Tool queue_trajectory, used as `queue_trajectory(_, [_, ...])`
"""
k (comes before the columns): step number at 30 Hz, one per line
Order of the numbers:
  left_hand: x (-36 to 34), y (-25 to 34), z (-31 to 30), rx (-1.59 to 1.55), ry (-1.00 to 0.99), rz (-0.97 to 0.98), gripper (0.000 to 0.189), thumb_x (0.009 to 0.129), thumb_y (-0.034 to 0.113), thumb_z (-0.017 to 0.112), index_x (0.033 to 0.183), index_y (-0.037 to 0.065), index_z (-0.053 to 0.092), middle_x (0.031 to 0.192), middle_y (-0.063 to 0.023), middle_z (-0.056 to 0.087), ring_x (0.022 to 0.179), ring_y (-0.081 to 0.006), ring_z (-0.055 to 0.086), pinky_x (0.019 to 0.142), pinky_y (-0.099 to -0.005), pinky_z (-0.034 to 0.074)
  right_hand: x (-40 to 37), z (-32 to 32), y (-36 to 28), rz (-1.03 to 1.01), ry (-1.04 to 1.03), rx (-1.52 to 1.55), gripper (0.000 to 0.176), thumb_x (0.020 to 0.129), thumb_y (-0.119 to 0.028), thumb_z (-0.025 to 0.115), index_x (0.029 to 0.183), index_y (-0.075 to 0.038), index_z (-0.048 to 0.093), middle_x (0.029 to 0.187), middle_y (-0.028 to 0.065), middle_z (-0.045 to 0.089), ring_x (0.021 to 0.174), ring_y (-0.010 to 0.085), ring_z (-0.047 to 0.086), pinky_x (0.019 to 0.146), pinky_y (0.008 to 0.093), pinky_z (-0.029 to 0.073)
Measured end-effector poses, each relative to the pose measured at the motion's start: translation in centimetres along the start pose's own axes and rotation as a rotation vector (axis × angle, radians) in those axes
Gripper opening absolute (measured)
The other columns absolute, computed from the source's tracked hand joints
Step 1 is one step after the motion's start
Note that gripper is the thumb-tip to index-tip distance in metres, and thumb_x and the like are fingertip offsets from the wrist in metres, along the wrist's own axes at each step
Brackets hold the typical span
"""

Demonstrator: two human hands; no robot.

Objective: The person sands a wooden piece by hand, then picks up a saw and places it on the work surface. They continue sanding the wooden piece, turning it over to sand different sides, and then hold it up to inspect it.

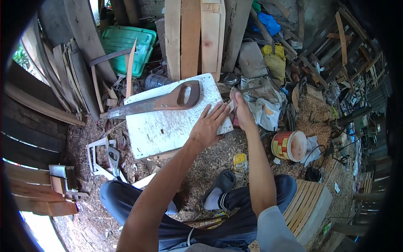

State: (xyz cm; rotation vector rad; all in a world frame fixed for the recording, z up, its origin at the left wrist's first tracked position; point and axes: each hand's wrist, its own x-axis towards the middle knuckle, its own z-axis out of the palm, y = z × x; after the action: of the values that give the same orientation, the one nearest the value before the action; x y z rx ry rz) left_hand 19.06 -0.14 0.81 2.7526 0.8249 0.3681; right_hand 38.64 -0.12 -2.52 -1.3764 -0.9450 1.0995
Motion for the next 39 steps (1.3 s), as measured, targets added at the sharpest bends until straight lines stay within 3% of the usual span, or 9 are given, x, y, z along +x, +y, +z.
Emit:
queue_trajectory(7, [0.0,-0.1,-0.4,0.024,-0.003,0.037,0.095,0.079,0.035,0.074,0.156,0.011,0.025,0.162,-0.005,0.024,0.15,-0.0253,0.02,0.123,-0.0464,0.014,-4.3,0.2,1.5,0.014,0.278,-0.084,0.069,0.104,-0.049,0.042,0.151,0.0,0.033,0.146,0.0154,0.046,0.134,0.0244,0.043,0.114,0.0356,0.028])
queue_trajectory(10, [0.0,-0.1,-0.3,0.0,-0.015,0.022,0.095,0.078,0.034,0.075,0.155,0.011,0.025,0.162,-0.0052,0.025,0.15,-0.0254,0.02,0.124,-0.0465,0.014,-1.4,0.9,-0.3,-0.144,0.105,0.095,0.063,0.106,-0.043,0.039,0.152,-0.001,0.031,0.155,0.0154,0.037,0.143,0.0223,0.035,0.116,0.0324,0.025])
queue_trajectory(14, [0.0,-0.1,-0.3,-0.01,0.0,0.033,0.096,0.078,0.034,0.075,0.155,0.01,0.025,0.161,-0.0056,0.026,0.15,-0.0259,0.021,0.124,-0.047,0.014,-2.8,1.3,-0.6,-0.164,0.211,0.018,0.055,0.106,-0.037,0.044,0.148,-0.001,0.041,0.149,0.0156,0.045,0.137,0.0193,0.042,0.112,0.0308,0.03])
queue_trajectory(15, [0.0,-0.2,-0.3,-0.024,0.004,0.031,0.096,0.077,0.035,0.076,0.155,0.01,0.025,0.161,-0.0054,0.027,0.15,-0.0253,0.022,0.123,-0.0471,0.015,-4.7,2.0,-2.3,-0.099,0.265,-0.044,0.051,0.104,-0.033,0.05,0.146,-0.004,0.046,0.129,0.0099,0.06,0.114,0.0156,0.055,0.098,0.0278,0.041])
queue_trajectory(19, [0.0,-0.2,-0.3,0.019,-0.002,0.037,0.098,0.076,0.035,0.076,0.155,0.01,0.025,0.161,-0.0046,0.027,0.15,-0.0238,0.021,0.123,-0.047,0.015,-4.1,1.1,-2.1,-0.088,0.252,0.034,0.044,0.1,-0.024,0.059,0.14,-0.004,0.055,0.092,0.0002,0.057,0.076,0.0096,0.047,0.072,0.0254,0.042])
queue_trajectory(23, [0.0,-0.2,0.0,0.0,0.007,0.036,0.098,0.075,0.033,0.076,0.156,0.011,0.024,0.16,-0.0057,0.028,0.15,-0.0248,0.021,0.124,-0.047,0.014,-0.4,0.8,-1.2,-0.233,0.281,-0.13,0.044,0.101,-0.025,0.058,0.139,-0.004,0.055,0.09,-0.0022,0.057,0.078,0.0069,0.047,0.072,0.0235,0.042])
queue_trajectory(28, [0.0,-0.3,-0.3,-0.029,0.022,0.036,0.1,0.074,0.032,0.077,0.156,0.011,0.024,0.16,-0.0058,0.029,0.15,-0.025,0.022,0.123,-0.0469,0.015,-4.3,0.5,-0.9,-0.082,0.237,0.044,0.047,0.101,-0.025,0.058,0.143,-0.005,0.051,0.099,-0.0012,0.061,0.078,0.007,0.048,0.072,0.0236,0.044])
queue_trajectory(34, [-0.1,-0.2,-0.5,-0.03,-0.009,0.026,0.1,0.073,0.032,0.077,0.156,0.012,0.024,0.161,-0.0046,0.028,0.15,-0.0247,0.022,0.123,-0.0473,0.015,-0.1,0.7,-1.0,-0.044,0.185,0.25,0.048,0.102,-0.026,0.057,0.143,-0.001,0.049,0.133,0.0048,0.059,0.116,0.0117,0.055,0.097,0.026,0.042])
queue_trajectory(39, [0.0,-0.3,-0.2,-0.012,0.018,0.044,0.1,0.073,0.032,0.077,0.155,0.013,0.025,0.16,-0.0051,0.029,0.15,-0.0248,0.023,0.123,-0.0474,0.016,-4.3,0.8,0.2,-0.05,0.313,0.176,0.045,0.101,-0.026,0.059,0.138,0.0,0.055,0.12,0.0045,0.064,0.106,0.0109,0.057,0.092,0.0243,0.044])
